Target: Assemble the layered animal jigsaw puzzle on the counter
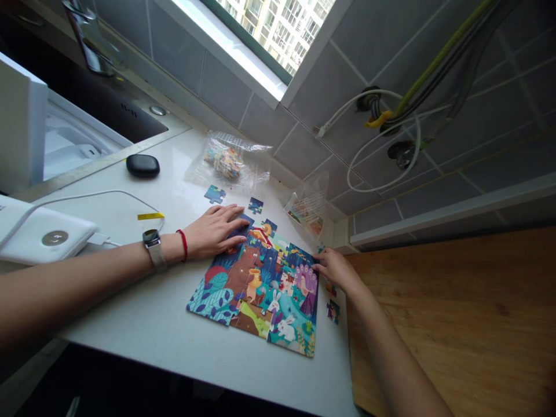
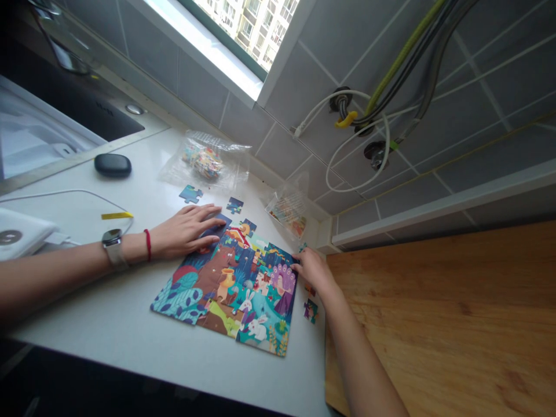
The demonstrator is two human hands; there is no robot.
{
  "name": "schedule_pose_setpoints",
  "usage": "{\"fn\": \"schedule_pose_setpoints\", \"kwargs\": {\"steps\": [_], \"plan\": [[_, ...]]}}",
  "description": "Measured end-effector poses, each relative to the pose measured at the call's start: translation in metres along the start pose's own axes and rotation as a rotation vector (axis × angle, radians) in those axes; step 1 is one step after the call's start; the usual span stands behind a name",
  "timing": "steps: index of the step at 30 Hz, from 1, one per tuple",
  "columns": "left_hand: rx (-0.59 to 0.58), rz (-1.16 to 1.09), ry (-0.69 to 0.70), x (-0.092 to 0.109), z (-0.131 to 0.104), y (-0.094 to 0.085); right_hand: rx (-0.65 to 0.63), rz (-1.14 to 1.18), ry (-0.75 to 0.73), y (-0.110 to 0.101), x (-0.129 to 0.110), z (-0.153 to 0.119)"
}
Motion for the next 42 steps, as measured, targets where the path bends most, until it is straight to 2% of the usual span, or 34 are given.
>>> {"fn": "schedule_pose_setpoints", "kwargs": {"steps": [5, 10, 12, 15, 17, 20, 26, 33, 37, 42], "plan": [[-0.014, 0.015, -0.006, -0.001, 0.0, 0.002, 0.008, -0.062, 0.079, -0.005, -0.007, -0.005], [0.001, -0.003, 0.001, -0.001, 0.0, 0.002, 0.091, -0.085, 0.181, -0.007, -0.024, -0.019], [0.006, 0.003, 0.004, -0.001, 0.0, 0.002, 0.15, -0.078, 0.224, 0.006, -0.035, -0.028], [0.008, 0.018, 0.009, -0.001, 0.0, 0.002, 0.265, -0.03, 0.282, 0.041, -0.049, -0.048], [0.012, 0.008, 0.01, -0.002, 0.0, 0.001, 0.462, 0.202, 0.279, 0.06, -0.053, -0.065], [0.002, -0.011, 0.009, -0.003, -0.002, 0.001, 0.648, 0.458, 0.201, 0.077, -0.06, -0.086], [-0.029, 0.049, 0.019, -0.002, -0.002, 0.0, 0.924, 0.542, 0.127, 0.05, -0.071, -0.115], [0.029, 0.097, 0.004, -0.002, 0.0, -0.002, 0.935, 0.599, 0.081, 0.05, -0.071, -0.113], [0.065, 0.082, -0.002, 0.0, -0.001, -0.006, 1.011, 0.64, 0.069, 0.047, -0.069, -0.116], [0.095, 0.019, -0.062, 0.008, -0.005, -0.016, 1.11, 0.645, 0.089, 0.041, -0.059, -0.133]]}}
Point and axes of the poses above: each hand's wrist, its own z-axis towards the middle knuckle, its own y-axis out of the palm, x = y × z, the point moved 9 cm from there along z, towards the middle knuckle, and after that the axes turned 1 degree about -x, right-handed, at the moved point
